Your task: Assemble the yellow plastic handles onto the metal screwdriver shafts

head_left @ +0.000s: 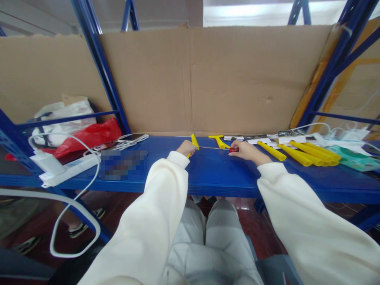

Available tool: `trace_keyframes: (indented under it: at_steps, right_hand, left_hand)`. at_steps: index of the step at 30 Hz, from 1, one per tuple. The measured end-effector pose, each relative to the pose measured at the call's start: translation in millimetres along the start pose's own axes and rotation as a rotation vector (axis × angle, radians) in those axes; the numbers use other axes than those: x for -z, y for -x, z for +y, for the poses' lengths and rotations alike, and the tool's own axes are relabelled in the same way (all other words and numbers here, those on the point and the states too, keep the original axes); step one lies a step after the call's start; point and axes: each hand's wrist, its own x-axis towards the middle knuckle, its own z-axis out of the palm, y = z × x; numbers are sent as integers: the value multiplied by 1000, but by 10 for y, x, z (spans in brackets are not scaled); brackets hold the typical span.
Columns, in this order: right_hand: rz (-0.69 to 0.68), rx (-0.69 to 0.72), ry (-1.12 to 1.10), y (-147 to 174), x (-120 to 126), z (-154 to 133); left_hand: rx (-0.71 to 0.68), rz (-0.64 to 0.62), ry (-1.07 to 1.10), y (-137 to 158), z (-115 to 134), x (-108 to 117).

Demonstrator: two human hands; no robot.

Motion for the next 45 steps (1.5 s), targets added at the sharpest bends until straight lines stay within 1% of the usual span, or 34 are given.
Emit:
trace_keyframes:
  at_steps: [3,6,15,20,23,26,30,38,45]
  right_hand:
    - [26,-24,6,-7,-29,12]
    - [41,2,2,-4,-33,30]
    - [-41,13,-82,20,33,28]
    - [-16,-44,-17,1,-10,25]
    - [6,2,-6,1,-15,41]
    - [-23,32,-13,10,5,48]
    - [-70,30,-66,5,10,43]
    - [-34,9,-37,-5,-10,15]
    - [-98,47,-85,-5,-10,75]
  left_hand:
    - [-9,1,-3,7,2,1]
    - [-13,-6,1,5,0,0]
    - [-9,-7,6,8,-3,-1]
    - [-9,-5,12,-15,-18,-2]
    - [-11,-4,6,-21,-17,-5]
    - [-10,-1,2,-13,-11,-4]
    - [-7,-9,0,-1,-5,3]
    - [-11,-7,7,20,1,4]
    - [-7,-5,-9,54,21,0]
